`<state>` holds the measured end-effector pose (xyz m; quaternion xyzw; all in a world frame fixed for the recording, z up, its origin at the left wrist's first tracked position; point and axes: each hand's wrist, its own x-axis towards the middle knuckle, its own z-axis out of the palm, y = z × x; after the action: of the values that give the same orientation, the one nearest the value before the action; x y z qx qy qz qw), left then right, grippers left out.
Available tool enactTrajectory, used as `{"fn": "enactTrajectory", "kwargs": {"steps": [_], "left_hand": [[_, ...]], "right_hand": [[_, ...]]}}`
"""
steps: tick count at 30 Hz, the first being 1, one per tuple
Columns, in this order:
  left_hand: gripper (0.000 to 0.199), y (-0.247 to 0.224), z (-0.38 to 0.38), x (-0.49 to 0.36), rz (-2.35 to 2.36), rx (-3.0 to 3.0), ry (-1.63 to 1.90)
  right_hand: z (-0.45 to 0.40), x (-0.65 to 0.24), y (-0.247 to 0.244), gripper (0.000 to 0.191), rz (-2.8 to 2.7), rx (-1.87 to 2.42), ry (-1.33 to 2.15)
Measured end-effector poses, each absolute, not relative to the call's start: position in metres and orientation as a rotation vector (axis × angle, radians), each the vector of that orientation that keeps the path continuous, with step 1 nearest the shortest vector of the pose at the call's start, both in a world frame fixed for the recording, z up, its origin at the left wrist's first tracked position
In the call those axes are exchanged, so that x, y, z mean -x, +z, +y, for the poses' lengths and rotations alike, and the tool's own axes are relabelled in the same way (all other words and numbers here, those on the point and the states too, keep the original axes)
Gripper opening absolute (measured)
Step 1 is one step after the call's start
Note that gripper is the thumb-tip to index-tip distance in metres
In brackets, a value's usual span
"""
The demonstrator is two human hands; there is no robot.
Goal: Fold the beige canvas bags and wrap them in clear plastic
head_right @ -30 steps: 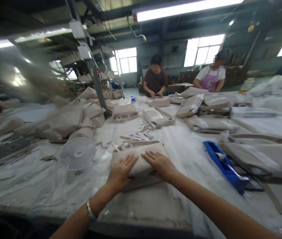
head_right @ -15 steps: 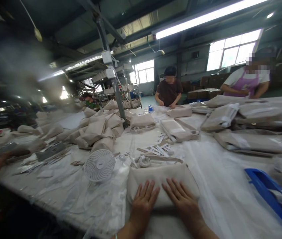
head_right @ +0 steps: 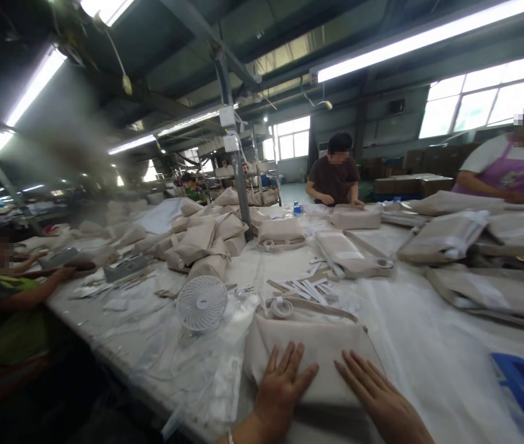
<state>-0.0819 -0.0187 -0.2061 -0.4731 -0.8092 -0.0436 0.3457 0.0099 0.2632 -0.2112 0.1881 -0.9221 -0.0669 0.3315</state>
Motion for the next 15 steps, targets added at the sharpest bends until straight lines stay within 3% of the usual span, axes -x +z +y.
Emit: {"fn": "enactTrajectory", "kwargs": {"steps": [7, 11, 15], "left_hand": [[0.063, -0.207, -0.029, 0.077, -2.117, 1.379, -0.133], [0.067, -0.223, -0.027, 0.077, -2.132, 1.376, -0.156], [0.07, -0.225, -0.024, 0.076, -2.206, 1.391, -0.169]], "right_hand": [[0.239, -0.036, -0.247, 0.077, -2.534, -0.295, -0.012], [0.229, -0.038, -0.206, 0.086, -2.629, -0.308, 0.07], [0.22, -0.002, -0.164, 0.06, -2.635, -0.245, 0.096]]}}
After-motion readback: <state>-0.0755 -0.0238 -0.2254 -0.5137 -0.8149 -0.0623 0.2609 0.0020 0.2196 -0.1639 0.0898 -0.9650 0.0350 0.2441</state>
